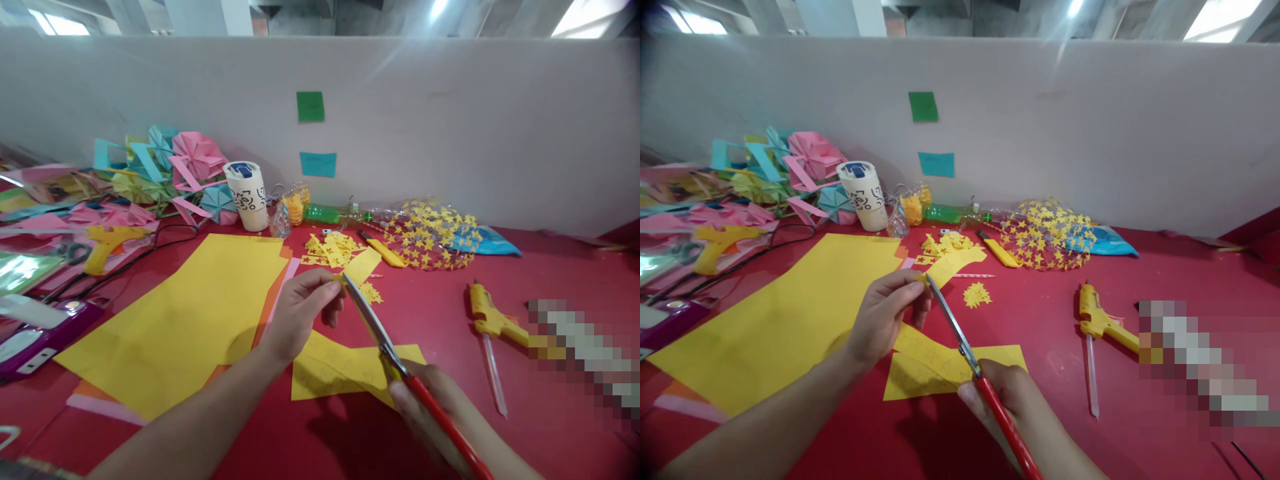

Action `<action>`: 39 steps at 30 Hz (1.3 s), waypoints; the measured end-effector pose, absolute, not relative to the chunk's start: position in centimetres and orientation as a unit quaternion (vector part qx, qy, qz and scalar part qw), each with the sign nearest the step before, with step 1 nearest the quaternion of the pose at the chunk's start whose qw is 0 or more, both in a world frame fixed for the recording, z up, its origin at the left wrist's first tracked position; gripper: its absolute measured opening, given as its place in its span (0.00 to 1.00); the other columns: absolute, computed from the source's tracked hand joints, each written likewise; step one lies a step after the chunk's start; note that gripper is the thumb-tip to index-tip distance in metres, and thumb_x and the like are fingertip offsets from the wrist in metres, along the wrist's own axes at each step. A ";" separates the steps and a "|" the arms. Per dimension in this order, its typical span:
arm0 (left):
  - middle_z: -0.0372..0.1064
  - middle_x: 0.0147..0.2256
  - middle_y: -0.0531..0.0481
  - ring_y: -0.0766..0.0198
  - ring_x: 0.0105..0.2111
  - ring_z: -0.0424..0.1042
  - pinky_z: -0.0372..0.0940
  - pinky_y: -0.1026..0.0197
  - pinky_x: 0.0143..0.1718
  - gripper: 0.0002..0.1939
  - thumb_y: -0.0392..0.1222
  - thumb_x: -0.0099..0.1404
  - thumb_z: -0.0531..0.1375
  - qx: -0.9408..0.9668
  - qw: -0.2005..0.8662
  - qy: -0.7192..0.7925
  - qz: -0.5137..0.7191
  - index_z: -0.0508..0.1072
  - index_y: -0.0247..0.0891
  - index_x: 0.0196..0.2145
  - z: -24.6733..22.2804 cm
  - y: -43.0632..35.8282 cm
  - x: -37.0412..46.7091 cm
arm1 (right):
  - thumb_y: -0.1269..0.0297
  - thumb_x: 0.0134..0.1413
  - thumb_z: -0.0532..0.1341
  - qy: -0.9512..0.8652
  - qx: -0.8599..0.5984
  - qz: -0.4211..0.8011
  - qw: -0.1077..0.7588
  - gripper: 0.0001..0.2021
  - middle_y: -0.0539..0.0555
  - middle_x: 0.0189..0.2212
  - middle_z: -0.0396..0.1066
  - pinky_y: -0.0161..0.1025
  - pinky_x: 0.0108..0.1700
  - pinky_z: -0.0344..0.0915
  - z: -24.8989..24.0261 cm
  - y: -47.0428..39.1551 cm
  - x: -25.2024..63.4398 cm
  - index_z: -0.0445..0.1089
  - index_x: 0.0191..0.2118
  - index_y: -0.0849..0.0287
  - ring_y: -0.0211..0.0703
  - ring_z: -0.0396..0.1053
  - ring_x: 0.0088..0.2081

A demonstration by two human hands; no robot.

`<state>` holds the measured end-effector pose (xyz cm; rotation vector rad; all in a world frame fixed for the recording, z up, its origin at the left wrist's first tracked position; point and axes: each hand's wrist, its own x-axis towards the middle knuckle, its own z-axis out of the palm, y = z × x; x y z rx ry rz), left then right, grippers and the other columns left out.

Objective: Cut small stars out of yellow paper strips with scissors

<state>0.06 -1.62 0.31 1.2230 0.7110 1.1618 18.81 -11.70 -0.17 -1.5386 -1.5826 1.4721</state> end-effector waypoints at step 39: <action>0.76 0.35 0.46 0.60 0.38 0.72 0.62 0.60 0.40 0.07 0.31 0.58 0.54 0.546 0.556 0.295 0.552 0.69 0.36 0.24 1.1 -0.3 -0.8 | 0.48 0.64 0.50 -0.483 -0.489 0.686 0.240 0.21 0.46 0.19 0.64 0.31 0.22 0.62 -1.1 -13.1 20.5 0.68 0.37 0.61 0.34 0.63 0.19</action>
